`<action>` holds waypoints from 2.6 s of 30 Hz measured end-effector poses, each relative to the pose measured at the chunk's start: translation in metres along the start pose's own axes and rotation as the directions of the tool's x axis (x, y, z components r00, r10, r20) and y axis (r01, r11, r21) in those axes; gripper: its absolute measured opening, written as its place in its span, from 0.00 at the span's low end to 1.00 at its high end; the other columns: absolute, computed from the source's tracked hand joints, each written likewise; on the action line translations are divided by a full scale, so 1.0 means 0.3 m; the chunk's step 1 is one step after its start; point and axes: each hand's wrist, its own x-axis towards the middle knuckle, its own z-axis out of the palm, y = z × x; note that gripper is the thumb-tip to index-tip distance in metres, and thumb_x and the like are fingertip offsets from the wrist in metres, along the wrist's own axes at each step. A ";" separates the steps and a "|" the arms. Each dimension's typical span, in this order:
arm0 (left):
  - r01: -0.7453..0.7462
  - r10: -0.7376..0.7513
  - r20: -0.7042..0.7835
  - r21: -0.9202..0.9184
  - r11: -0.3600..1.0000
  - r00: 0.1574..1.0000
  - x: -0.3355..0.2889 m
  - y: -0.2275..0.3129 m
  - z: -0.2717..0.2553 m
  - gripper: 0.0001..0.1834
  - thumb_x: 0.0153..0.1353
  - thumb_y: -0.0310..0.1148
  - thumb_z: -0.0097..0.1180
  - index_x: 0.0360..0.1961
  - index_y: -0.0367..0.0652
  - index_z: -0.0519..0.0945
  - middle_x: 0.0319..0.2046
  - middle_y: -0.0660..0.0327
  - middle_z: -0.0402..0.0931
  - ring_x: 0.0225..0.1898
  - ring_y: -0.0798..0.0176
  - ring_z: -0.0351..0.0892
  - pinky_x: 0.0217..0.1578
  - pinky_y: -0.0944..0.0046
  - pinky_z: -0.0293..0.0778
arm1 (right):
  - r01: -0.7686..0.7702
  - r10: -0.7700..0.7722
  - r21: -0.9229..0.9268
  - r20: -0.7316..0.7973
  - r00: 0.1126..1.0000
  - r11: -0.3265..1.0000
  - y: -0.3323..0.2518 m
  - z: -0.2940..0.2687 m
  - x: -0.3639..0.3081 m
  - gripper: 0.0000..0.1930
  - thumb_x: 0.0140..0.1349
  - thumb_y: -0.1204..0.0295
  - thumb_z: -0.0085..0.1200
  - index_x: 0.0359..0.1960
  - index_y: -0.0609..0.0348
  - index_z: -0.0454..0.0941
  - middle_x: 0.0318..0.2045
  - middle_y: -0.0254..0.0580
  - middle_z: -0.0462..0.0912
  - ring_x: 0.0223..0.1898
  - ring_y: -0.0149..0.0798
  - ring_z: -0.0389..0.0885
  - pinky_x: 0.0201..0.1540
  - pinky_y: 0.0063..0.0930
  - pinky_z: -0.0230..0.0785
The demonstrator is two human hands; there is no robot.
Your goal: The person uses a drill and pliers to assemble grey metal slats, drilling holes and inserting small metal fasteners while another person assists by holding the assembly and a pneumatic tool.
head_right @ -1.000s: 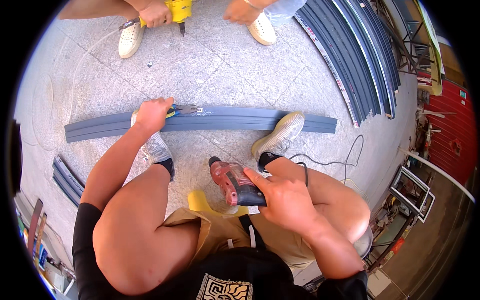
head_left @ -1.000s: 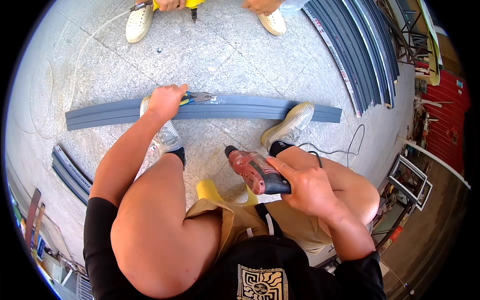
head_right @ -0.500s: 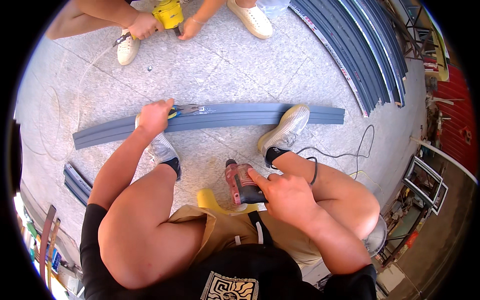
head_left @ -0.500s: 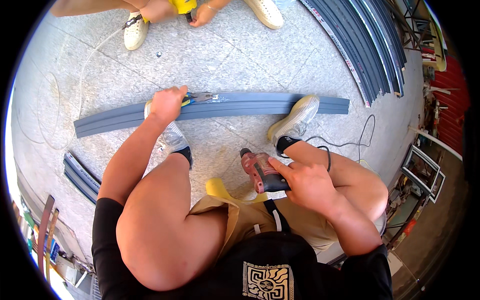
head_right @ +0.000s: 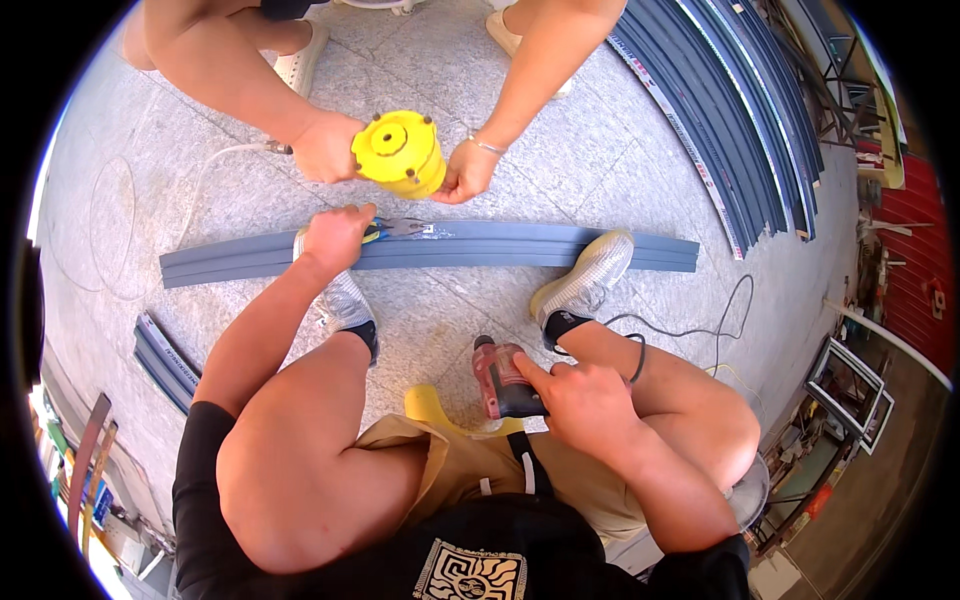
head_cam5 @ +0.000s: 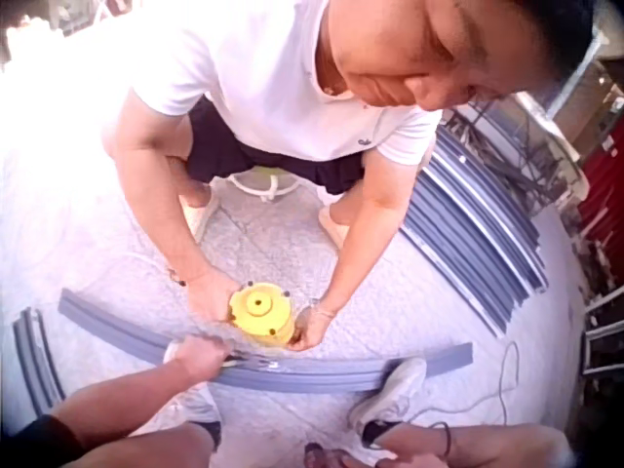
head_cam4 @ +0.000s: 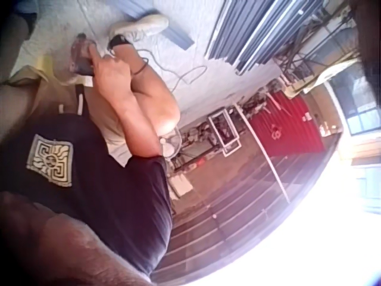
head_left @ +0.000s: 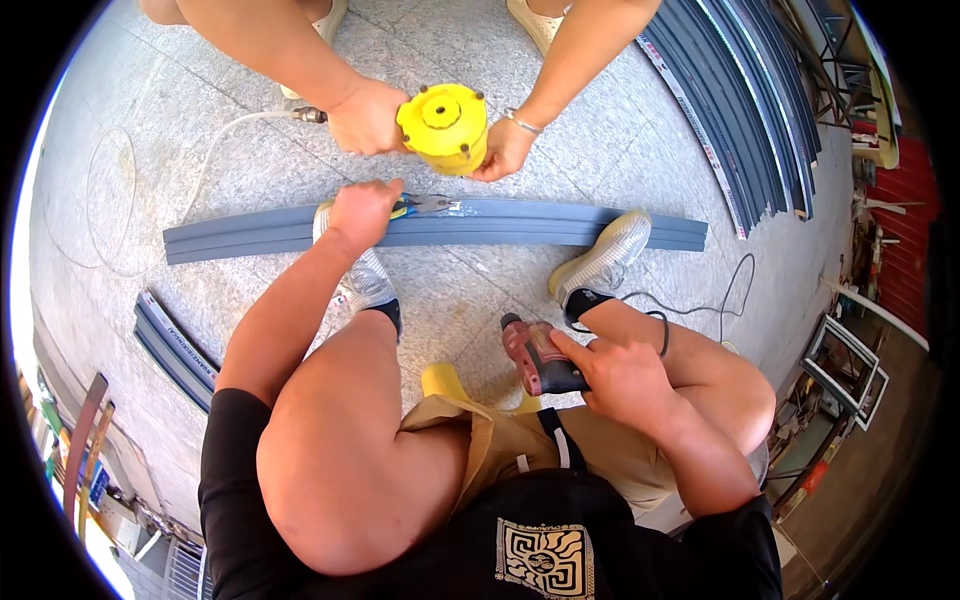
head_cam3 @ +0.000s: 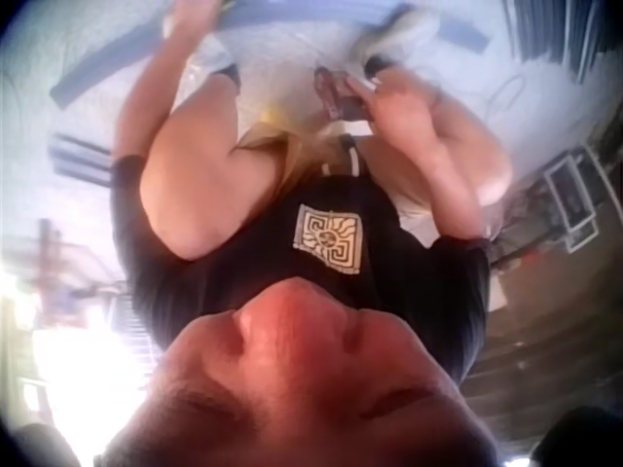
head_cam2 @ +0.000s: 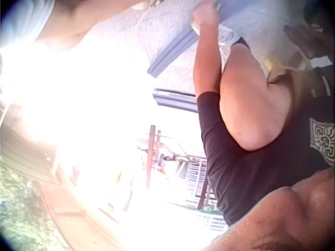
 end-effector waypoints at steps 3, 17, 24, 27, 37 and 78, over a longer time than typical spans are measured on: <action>0.023 -0.023 -0.019 -0.020 1.000 1.000 -0.012 -0.068 0.120 0.15 0.65 0.31 0.60 0.53 0.49 0.81 0.44 0.55 0.87 0.48 0.49 0.89 0.47 0.49 0.85 | 0.006 -0.006 0.015 0.004 1.000 1.000 -0.010 -0.012 0.010 0.39 0.50 0.70 0.69 0.70 0.46 0.78 0.28 0.39 0.86 0.28 0.44 0.88 0.31 0.40 0.80; -0.241 0.301 0.173 -0.301 0.923 0.938 0.064 -0.062 0.088 0.18 0.50 0.31 0.68 0.44 0.45 0.83 0.37 0.44 0.85 0.40 0.36 0.87 0.42 0.45 0.84 | -0.005 0.005 0.004 0.011 1.000 1.000 -0.012 -0.012 0.011 0.38 0.51 0.71 0.68 0.70 0.47 0.78 0.30 0.39 0.86 0.29 0.44 0.88 0.30 0.41 0.81; -0.302 0.456 0.406 -0.388 0.871 0.792 0.109 -0.022 -0.166 0.19 0.47 0.30 0.69 0.43 0.44 0.82 0.39 0.45 0.81 0.43 0.37 0.85 0.43 0.44 0.82 | -0.022 0.021 0.018 0.051 0.998 1.000 -0.016 -0.011 0.002 0.44 0.50 0.67 0.74 0.74 0.42 0.75 0.31 0.40 0.86 0.31 0.47 0.88 0.33 0.43 0.80; -0.329 0.404 0.283 -0.279 0.902 0.870 0.064 -0.044 -0.093 0.14 0.53 0.30 0.64 0.42 0.48 0.84 0.35 0.49 0.86 0.41 0.41 0.87 0.42 0.44 0.82 | -0.012 0.011 0.016 0.037 0.999 1.000 -0.012 -0.001 0.000 0.43 0.50 0.67 0.73 0.74 0.43 0.75 0.30 0.39 0.85 0.31 0.47 0.88 0.33 0.43 0.80; -0.177 0.162 -0.183 -0.066 0.982 0.970 -0.008 -0.008 -0.026 0.10 0.64 0.37 0.61 0.46 0.55 0.82 0.46 0.58 0.81 0.54 0.47 0.79 0.56 0.46 0.75 | -0.011 0.011 -0.003 0.050 0.999 1.000 -0.008 0.016 -0.002 0.43 0.49 0.66 0.75 0.72 0.44 0.76 0.30 0.40 0.86 0.31 0.46 0.88 0.34 0.42 0.80; 0.102 0.049 0.248 -0.203 -0.974 0.968 -0.023 0.009 0.019 0.15 0.78 0.40 0.44 0.61 0.53 0.75 0.50 0.64 0.78 0.55 0.60 0.77 0.74 0.42 0.64 | 0.054 -0.056 -0.019 -0.080 0.995 0.998 0.017 0.052 -0.010 0.30 0.61 0.69 0.61 0.68 0.49 0.78 0.23 0.40 0.86 0.21 0.41 0.87 0.22 0.38 0.77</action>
